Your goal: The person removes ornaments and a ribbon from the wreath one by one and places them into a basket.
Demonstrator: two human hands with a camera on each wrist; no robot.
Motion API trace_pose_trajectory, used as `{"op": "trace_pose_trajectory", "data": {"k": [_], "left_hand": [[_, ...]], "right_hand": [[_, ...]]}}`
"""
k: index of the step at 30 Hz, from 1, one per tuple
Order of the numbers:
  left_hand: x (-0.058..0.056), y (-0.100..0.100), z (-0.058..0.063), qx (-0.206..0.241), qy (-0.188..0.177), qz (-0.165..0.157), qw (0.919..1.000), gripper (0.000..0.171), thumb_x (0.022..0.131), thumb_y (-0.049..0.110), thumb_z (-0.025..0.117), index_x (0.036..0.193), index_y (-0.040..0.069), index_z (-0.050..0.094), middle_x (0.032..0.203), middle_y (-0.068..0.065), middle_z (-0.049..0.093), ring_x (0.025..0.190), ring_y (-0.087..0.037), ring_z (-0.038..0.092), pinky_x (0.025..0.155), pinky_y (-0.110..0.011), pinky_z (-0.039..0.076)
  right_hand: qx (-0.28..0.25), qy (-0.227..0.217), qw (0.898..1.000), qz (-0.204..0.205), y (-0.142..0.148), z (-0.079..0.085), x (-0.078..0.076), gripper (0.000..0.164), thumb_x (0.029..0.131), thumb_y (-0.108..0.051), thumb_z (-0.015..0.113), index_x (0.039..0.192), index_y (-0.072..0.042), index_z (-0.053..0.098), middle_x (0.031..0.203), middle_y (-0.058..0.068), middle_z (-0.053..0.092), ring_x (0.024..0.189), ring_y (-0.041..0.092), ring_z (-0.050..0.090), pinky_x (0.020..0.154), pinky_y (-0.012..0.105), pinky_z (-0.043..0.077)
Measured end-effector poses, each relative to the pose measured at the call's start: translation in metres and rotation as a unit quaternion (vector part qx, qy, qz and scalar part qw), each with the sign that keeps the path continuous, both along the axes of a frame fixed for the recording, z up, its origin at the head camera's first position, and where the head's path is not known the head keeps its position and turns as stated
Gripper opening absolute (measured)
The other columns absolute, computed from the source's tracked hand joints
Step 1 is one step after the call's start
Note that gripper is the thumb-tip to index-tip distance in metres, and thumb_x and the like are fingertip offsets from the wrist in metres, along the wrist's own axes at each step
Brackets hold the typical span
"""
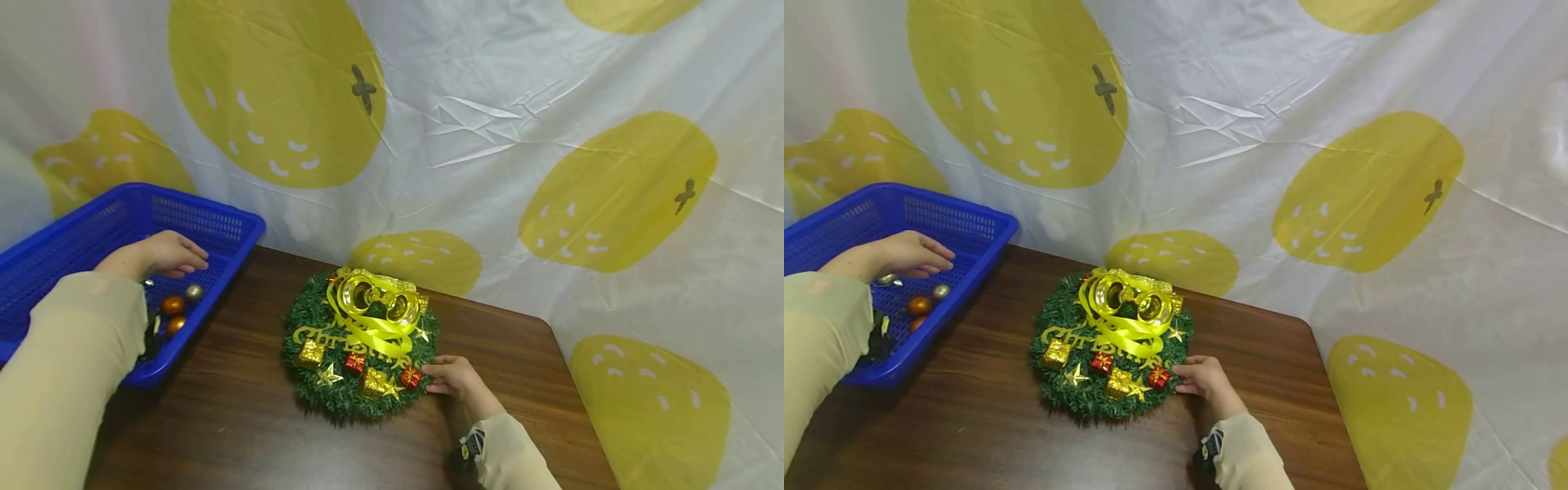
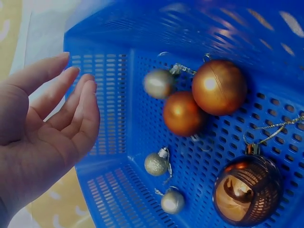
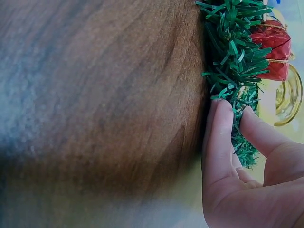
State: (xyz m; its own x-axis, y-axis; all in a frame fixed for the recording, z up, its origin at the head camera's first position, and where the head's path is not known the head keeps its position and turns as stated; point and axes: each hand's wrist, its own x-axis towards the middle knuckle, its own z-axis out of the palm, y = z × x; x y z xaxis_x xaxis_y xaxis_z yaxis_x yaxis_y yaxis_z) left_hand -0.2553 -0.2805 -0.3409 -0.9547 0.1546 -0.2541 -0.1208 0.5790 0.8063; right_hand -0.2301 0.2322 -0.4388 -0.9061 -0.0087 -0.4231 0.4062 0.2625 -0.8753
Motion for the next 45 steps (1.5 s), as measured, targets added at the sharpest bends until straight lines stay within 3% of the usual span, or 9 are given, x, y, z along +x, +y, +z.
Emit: {"op": "trace_pose_trajectory", "data": {"k": [2, 5, 9, 14, 19, 25, 33, 40, 45], "left_hand": [[-0.002, 0.002, 0.001, 0.002, 0.003, 0.001, 1.0, 0.052, 0.089, 0.013, 0.059, 0.125, -0.019, 0.043, 0.086, 0.006, 0.065, 0.072, 0.0, 0.054, 0.067, -0.022, 0.052], [-0.007, 0.007, 0.003, 0.001, 0.015, -0.004, 0.9999, 0.052, 0.092, 0.016, 0.056, 0.128, -0.018, 0.042, 0.108, -0.018, 0.065, 0.085, -0.009, 0.06, 0.081, -0.031, 0.054], [-0.013, 0.019, 0.006, 0.017, 0.033, -0.018, 0.9991, 0.053, 0.095, 0.018, 0.052, 0.134, -0.015, 0.037, 0.137, -0.033, 0.04, 0.109, -0.029, 0.058, 0.091, -0.038, 0.051], [-0.018, 0.039, 0.011, 0.062, 0.032, -0.043, 0.9966, 0.057, 0.097, 0.019, 0.05, 0.14, -0.012, 0.029, 0.142, -0.034, 0.033, 0.128, -0.044, 0.04, 0.095, -0.037, 0.05], [-0.023, 0.061, 0.014, 0.099, 0.041, -0.047, 0.9931, 0.058, 0.097, 0.022, 0.05, 0.143, -0.008, 0.028, 0.144, -0.031, 0.032, 0.129, -0.043, 0.039, 0.099, -0.04, 0.046], [-0.033, 0.092, 0.015, 0.138, 0.067, -0.038, 0.9874, 0.055, 0.097, 0.021, 0.051, 0.143, -0.004, 0.032, 0.144, -0.026, 0.036, 0.121, -0.034, 0.048, 0.094, -0.034, 0.05], [-0.043, 0.123, 0.003, 0.176, 0.082, -0.022, 0.9807, 0.049, 0.096, 0.016, 0.052, 0.137, -0.005, 0.04, 0.136, -0.027, 0.045, 0.09, -0.008, 0.059, 0.087, -0.029, 0.053], [-0.048, 0.147, -0.015, 0.187, 0.069, -0.022, 0.9797, 0.049, 0.095, 0.016, 0.054, 0.137, -0.006, 0.04, 0.138, -0.027, 0.044, 0.116, -0.036, 0.052, 0.099, -0.045, 0.046], [-0.049, 0.159, -0.022, 0.188, 0.057, -0.018, 0.9804, 0.051, 0.094, 0.019, 0.056, 0.136, -0.006, 0.042, 0.136, -0.026, 0.045, 0.12, -0.039, 0.048, 0.101, -0.047, 0.043]], "right_hand": [[0.0, 0.001, 1.0, 0.0, 0.001, 0.0, 0.0, 0.057, 0.087, 0.001, 0.061, 0.134, 0.018, 0.032, 0.081, 0.005, 0.059, 0.059, 0.012, 0.058, 0.059, 0.025, 0.057], [-0.002, 0.002, 1.0, 0.002, 0.002, 0.0, 0.0, 0.058, 0.088, 0.001, 0.06, 0.134, 0.018, 0.031, 0.08, 0.004, 0.06, 0.057, 0.011, 0.058, 0.059, 0.025, 0.057], [-0.002, 0.002, 1.0, 0.002, 0.004, 0.002, 0.002, 0.058, 0.088, 0.0, 0.06, 0.135, 0.018, 0.031, 0.08, 0.004, 0.06, 0.057, 0.011, 0.058, 0.059, 0.025, 0.057], [0.001, 0.0, 1.0, -0.005, 0.005, 0.0, 0.004, 0.058, 0.087, 0.001, 0.061, 0.135, 0.018, 0.031, 0.081, 0.005, 0.058, 0.059, 0.012, 0.058, 0.059, 0.025, 0.057], [0.004, -0.003, 1.0, -0.013, 0.004, -0.001, 0.006, 0.057, 0.087, 0.001, 0.061, 0.135, 0.017, 0.034, 0.083, 0.006, 0.058, 0.062, 0.014, 0.057, 0.06, 0.026, 0.057], [-0.002, -0.005, 1.0, -0.01, 0.004, 0.001, 0.008, 0.059, 0.087, 0.001, 0.061, 0.135, 0.017, 0.031, 0.081, 0.005, 0.058, 0.059, 0.013, 0.057, 0.059, 0.025, 0.057], [-0.004, -0.003, 1.0, -0.003, 0.0, 0.003, 0.01, 0.059, 0.088, 0.0, 0.06, 0.135, 0.017, 0.03, 0.081, 0.005, 0.058, 0.059, 0.012, 0.057, 0.059, 0.024, 0.057], [-0.011, -0.001, 1.0, -0.005, -0.002, 0.003, 0.013, 0.058, 0.088, 0.001, 0.06, 0.135, 0.018, 0.03, 0.079, 0.004, 0.058, 0.057, 0.012, 0.057, 0.058, 0.024, 0.057], [-0.011, 0.0, 1.0, -0.005, -0.003, 0.004, 0.016, 0.058, 0.088, 0.001, 0.06, 0.134, 0.018, 0.031, 0.077, 0.004, 0.057, 0.057, 0.012, 0.058, 0.059, 0.025, 0.057]]}}
